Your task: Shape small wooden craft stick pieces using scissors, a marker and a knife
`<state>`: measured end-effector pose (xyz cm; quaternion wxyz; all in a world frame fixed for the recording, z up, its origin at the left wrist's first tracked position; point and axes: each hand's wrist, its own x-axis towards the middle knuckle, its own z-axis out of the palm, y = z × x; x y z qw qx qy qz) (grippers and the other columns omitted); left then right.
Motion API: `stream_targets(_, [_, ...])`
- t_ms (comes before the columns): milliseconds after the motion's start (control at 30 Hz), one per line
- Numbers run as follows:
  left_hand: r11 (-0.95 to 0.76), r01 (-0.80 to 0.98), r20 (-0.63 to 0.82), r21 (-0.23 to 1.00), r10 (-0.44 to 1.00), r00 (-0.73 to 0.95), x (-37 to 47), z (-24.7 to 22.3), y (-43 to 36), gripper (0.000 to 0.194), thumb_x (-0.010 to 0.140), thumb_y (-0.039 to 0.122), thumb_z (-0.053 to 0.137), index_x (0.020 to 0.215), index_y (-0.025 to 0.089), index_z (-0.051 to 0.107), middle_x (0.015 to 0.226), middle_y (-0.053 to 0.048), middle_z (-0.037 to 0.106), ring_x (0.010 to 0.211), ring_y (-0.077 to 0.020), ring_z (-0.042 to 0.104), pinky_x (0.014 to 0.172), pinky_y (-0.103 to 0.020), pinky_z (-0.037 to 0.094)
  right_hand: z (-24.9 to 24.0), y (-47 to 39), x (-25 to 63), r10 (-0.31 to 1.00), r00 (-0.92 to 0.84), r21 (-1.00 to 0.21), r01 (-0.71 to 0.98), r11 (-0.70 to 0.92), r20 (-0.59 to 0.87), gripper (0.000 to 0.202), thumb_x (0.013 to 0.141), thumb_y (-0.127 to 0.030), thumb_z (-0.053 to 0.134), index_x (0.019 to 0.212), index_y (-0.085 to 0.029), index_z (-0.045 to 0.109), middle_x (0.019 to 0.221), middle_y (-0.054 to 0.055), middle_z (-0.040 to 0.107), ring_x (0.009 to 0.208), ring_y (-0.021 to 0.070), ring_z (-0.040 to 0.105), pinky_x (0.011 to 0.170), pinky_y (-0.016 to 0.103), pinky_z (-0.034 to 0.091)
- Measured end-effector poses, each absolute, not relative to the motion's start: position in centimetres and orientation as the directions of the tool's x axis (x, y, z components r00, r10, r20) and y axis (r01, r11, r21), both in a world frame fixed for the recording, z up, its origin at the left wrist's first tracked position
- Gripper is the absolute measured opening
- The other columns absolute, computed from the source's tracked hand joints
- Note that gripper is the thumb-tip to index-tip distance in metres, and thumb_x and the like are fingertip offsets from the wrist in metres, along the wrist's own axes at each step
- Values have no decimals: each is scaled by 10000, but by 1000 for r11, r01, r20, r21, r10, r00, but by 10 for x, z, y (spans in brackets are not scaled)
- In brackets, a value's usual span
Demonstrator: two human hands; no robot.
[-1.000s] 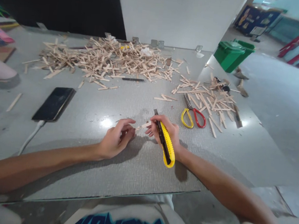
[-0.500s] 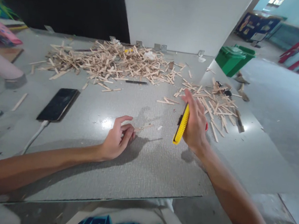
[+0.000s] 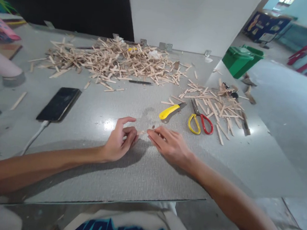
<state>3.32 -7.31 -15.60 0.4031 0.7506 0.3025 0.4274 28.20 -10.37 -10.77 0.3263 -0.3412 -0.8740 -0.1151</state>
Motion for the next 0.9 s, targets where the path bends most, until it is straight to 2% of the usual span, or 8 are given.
stream_targets(200, [-492, 78, 401, 867, 783, 475, 34, -156, -73, 342, 1139, 197, 441, 1452, 261, 319, 717, 113, 497, 577, -94, 517, 594, -207, 449, -112, -102, 274, 500, -544, -11, 669, 743, 674, 72, 1110, -153, 664, 1158, -166, 716, 935, 37, 758, 781, 143, 728, 660, 280, 551])
stream_targets(467, [-512, 60, 420, 857, 762, 493, 34, -151, -74, 366, 1107, 128, 449, 1432, 249, 334, 729, 104, 509, 588, -87, 529, 582, -185, 428, -112, -99, 272, 517, -589, 2, 661, 750, 622, 159, 1136, -132, 575, 1066, -168, 712, 918, 54, 749, 771, 156, 714, 631, 289, 532])
stream_targets(633, [-535, 84, 437, 840, 761, 479, 34, -150, -73, 359, 1110, 137, 450, 1432, 246, 336, 724, 105, 516, 589, -88, 539, 588, -182, 439, -109, -97, 270, 518, -574, 16, 680, 733, 634, 191, 1098, -69, 556, 976, -164, 669, 830, 41, 701, 728, 157, 673, 582, 291, 491])
stream_targets(767, [-534, 78, 437, 842, 759, 483, 34, -150, -74, 370, 1106, 135, 453, 1436, 249, 331, 717, 110, 511, 578, -89, 529, 587, -183, 445, -110, -98, 268, 517, -533, -32, 676, 737, 670, 118, 1088, -106, 599, 1034, -178, 676, 870, 33, 731, 736, 142, 678, 615, 277, 517])
stream_targets(900, [-547, 91, 440, 832, 752, 491, 34, -150, -74, 377, 1095, 122, 455, 1431, 248, 337, 720, 108, 522, 574, -87, 531, 579, -178, 438, -113, -100, 267, 514, -534, -17, 683, 730, 671, 83, 1100, -138, 626, 1073, -166, 699, 895, 41, 748, 761, 151, 702, 623, 289, 517])
